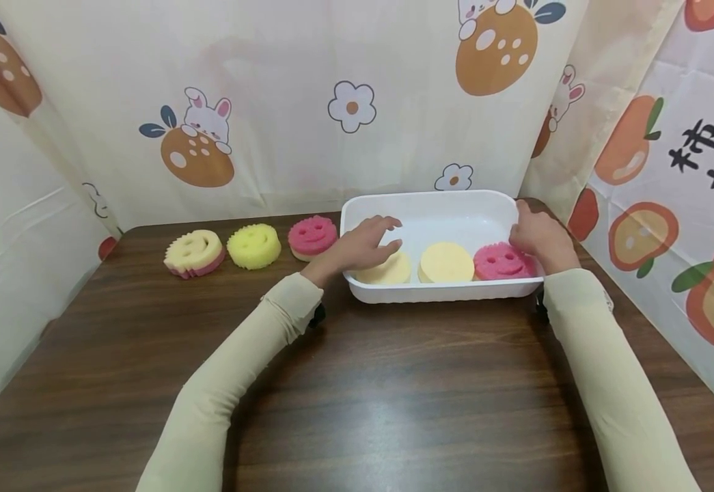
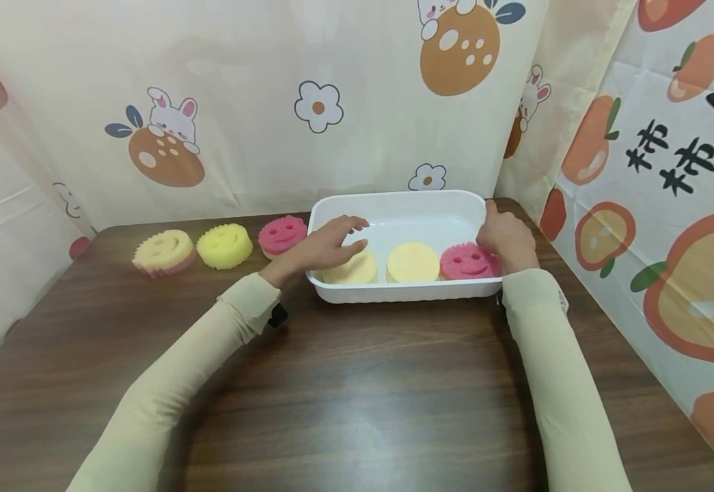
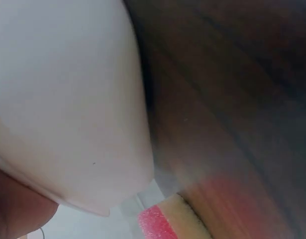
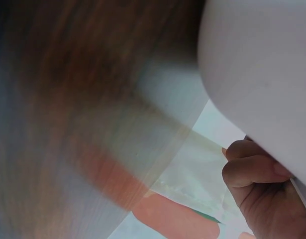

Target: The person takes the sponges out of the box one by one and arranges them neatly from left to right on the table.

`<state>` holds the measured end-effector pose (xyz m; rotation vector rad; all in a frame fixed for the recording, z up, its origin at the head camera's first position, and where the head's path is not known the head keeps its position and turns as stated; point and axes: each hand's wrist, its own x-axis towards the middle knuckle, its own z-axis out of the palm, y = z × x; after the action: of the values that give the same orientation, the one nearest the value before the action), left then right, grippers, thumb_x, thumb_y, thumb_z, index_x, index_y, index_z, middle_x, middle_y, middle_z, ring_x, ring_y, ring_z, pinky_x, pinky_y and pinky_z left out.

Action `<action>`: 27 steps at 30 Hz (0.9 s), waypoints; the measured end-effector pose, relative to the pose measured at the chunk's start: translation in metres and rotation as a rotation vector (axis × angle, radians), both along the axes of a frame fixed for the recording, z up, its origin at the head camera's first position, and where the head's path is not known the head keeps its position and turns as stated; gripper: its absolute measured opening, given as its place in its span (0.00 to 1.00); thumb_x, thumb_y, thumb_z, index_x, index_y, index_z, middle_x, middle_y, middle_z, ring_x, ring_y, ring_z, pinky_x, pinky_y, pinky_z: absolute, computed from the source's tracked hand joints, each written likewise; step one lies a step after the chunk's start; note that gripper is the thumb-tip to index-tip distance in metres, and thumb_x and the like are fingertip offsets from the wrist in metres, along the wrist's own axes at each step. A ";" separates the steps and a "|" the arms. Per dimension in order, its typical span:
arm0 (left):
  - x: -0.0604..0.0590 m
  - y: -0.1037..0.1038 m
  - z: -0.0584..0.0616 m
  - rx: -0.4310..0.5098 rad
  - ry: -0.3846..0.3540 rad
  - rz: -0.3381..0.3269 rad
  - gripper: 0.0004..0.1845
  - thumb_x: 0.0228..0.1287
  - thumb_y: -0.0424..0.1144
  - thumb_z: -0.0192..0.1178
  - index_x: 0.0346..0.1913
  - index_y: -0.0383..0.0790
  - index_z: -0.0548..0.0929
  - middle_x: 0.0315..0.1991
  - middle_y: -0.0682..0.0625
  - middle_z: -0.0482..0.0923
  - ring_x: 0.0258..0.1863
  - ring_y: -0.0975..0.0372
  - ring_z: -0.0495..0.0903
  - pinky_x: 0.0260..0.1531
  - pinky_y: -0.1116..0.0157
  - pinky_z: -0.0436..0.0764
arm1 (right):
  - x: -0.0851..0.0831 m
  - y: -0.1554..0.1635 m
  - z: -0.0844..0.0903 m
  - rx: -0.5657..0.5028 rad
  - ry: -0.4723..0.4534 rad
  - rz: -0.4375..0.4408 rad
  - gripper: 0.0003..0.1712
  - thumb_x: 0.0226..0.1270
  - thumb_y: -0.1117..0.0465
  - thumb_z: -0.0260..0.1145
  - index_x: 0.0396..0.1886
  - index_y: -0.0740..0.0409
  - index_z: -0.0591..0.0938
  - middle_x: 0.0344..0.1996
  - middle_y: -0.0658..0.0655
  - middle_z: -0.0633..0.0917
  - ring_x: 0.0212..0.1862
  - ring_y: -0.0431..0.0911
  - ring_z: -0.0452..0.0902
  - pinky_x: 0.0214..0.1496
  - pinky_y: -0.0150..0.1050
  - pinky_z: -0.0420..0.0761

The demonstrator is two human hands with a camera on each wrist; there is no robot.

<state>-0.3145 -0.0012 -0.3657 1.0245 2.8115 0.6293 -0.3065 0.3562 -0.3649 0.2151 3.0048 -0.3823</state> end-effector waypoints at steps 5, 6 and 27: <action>0.002 0.002 -0.004 -0.045 0.029 0.007 0.27 0.74 0.54 0.48 0.70 0.47 0.67 0.64 0.48 0.72 0.66 0.56 0.70 0.64 0.52 0.74 | 0.000 0.000 0.000 -0.004 0.002 -0.006 0.43 0.72 0.55 0.50 0.78 0.64 0.43 0.56 0.78 0.70 0.53 0.70 0.71 0.58 0.72 0.72; 0.002 0.002 -0.004 -0.052 0.033 0.004 0.27 0.74 0.54 0.48 0.70 0.48 0.67 0.64 0.48 0.72 0.66 0.56 0.70 0.63 0.52 0.75 | 0.000 0.000 0.001 -0.006 0.002 -0.010 0.44 0.72 0.54 0.50 0.79 0.64 0.43 0.56 0.78 0.71 0.52 0.70 0.71 0.58 0.72 0.72; 0.006 0.005 -0.005 -0.171 0.060 0.038 0.27 0.74 0.55 0.49 0.69 0.48 0.69 0.61 0.47 0.75 0.59 0.56 0.76 0.58 0.52 0.79 | -0.001 -0.001 -0.001 0.020 0.031 0.004 0.42 0.72 0.55 0.48 0.78 0.65 0.45 0.55 0.79 0.72 0.52 0.70 0.73 0.58 0.71 0.72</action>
<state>-0.3086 0.0037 -0.3705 0.9764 2.8816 0.3592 -0.3070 0.3550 -0.3661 0.2068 3.0400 -0.3592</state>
